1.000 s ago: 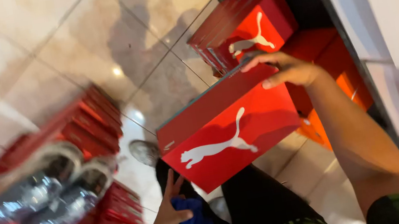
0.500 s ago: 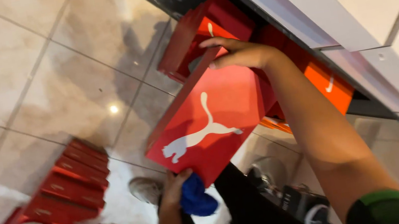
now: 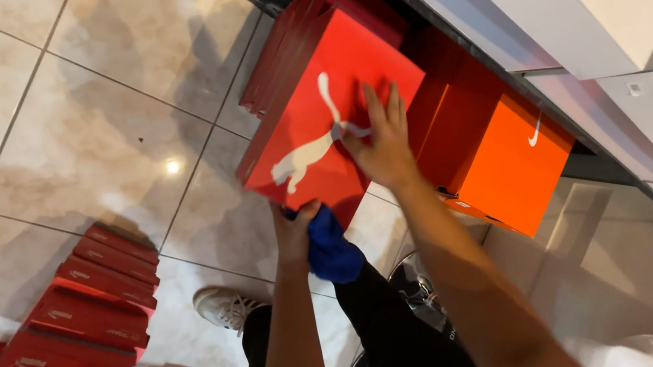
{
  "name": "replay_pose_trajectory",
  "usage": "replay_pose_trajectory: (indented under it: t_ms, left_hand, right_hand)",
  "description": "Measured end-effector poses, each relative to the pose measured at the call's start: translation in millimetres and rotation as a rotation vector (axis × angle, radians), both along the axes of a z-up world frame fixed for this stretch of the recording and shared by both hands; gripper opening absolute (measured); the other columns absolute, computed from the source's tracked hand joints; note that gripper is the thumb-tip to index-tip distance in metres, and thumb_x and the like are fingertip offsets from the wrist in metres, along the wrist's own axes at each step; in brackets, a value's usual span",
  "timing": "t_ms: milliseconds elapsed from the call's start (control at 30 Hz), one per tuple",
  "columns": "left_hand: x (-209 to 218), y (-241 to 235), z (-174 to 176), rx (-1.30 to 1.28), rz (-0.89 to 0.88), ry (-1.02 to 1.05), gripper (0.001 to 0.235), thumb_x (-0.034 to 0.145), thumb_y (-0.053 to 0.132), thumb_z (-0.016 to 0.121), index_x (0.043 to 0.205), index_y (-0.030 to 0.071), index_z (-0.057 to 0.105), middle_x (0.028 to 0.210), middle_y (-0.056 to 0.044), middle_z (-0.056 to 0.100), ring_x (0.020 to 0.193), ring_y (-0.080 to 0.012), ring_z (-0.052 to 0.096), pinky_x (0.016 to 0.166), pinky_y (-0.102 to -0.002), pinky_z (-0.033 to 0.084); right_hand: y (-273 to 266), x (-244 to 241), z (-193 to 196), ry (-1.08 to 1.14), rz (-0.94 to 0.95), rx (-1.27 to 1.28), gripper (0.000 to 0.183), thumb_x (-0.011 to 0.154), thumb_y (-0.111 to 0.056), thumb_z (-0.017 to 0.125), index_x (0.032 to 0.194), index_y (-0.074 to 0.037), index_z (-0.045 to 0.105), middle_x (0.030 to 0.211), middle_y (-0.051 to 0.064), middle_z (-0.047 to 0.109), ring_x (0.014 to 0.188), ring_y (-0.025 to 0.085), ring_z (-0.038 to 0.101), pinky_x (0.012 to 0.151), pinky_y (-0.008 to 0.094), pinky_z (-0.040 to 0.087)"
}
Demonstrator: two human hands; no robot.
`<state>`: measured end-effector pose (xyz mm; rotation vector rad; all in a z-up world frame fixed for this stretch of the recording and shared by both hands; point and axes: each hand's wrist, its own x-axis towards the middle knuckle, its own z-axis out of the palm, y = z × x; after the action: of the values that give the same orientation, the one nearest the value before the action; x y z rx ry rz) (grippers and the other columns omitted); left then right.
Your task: Cleaning and organizing shoe boxes and shoes using a cloth
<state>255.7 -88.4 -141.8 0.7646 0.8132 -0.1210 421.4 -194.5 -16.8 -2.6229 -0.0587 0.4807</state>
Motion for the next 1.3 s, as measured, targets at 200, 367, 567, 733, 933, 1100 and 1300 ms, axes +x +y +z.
replay_pose_trajectory:
  t_ms: [200,367,567,733,933,1100,1300]
  left_hand:
    - [49.9,-10.1,41.6,-0.041,0.003,-0.025,0.121,0.076,0.031,0.091,0.165,0.017,0.011,0.161,-0.029,0.027,0.144,-0.0471,0.036,0.116,-0.061,0.035]
    - [84.8,-17.5,66.2,-0.113,-0.017,0.017,0.124,0.08,0.036,0.086,0.165,0.022,-0.003,0.164,-0.026,0.024,0.148,-0.0448,0.032,0.119,-0.059,0.033]
    - [108.8,-25.1,82.8,-0.102,-0.058,0.001,0.118,0.082,0.04,0.082,0.165,0.022,0.0,0.165,-0.026,0.023,0.149,-0.0461,0.028,0.12,-0.06,0.029]
    - [119.6,-31.1,58.0,-0.062,-0.145,-0.027,0.111,0.083,0.046,0.081,0.165,0.027,0.009,0.162,-0.022,0.032,0.145,-0.0446,0.038,0.117,-0.06,0.036]
    - [126.2,-31.6,42.2,-0.026,-0.299,0.033,0.106,0.083,0.055,0.078,0.163,0.022,0.016,0.156,-0.024,0.042,0.144,-0.0431,0.041,0.12,-0.057,0.033]
    - [127.3,-17.4,60.0,0.04,-0.368,0.078,0.109,0.083,0.073,0.067,0.164,0.025,0.012,0.158,-0.02,0.042,0.145,-0.0383,0.041,0.119,-0.055,0.034]
    - [138.1,0.4,73.6,0.077,-0.371,0.042,0.115,0.083,0.075,0.063,0.165,0.021,0.003,0.17,-0.019,0.015,0.15,-0.0353,0.034,0.124,-0.053,0.028]
  right_hand:
    - [2.6,-34.9,-25.3,-0.06,-0.353,0.191,0.086,0.095,-0.022,0.073,0.165,-0.025,0.023,0.168,0.023,-0.016,0.155,0.047,-0.006,0.127,0.057,0.006]
    - [-20.2,-29.4,-56.3,-0.16,-0.537,0.488,0.092,0.095,-0.01,0.071,0.167,-0.023,0.014,0.168,0.027,-0.003,0.156,0.044,0.002,0.127,0.054,0.006]
    - [-0.3,-35.5,-27.2,-0.003,-0.843,0.657,0.083,0.098,-0.013,0.066,0.164,-0.025,0.019,0.166,0.02,0.026,0.153,0.035,0.028,0.123,0.05,0.025]
    - [-33.7,-30.2,-71.7,0.236,-1.077,0.767,0.064,0.102,-0.034,0.064,0.158,-0.023,0.036,0.147,0.021,0.052,0.13,0.037,0.054,0.105,0.054,0.044]
    - [-32.3,-21.4,-74.4,0.323,-1.268,0.938,0.048,0.095,-0.041,0.071,0.134,-0.017,0.056,0.12,0.016,0.066,0.112,0.035,0.063,0.098,0.052,0.051]
    - [6.7,-32.5,-34.0,0.135,-1.47,1.309,0.075,0.099,-0.049,0.059,0.159,-0.011,0.034,0.168,0.015,0.024,0.155,0.037,0.022,0.129,0.05,0.012]
    - [-68.5,-32.7,-165.4,0.165,-1.57,1.525,0.047,0.098,-0.037,0.053,0.136,-0.009,0.061,0.138,0.019,0.059,0.133,0.036,0.051,0.12,0.045,0.035]
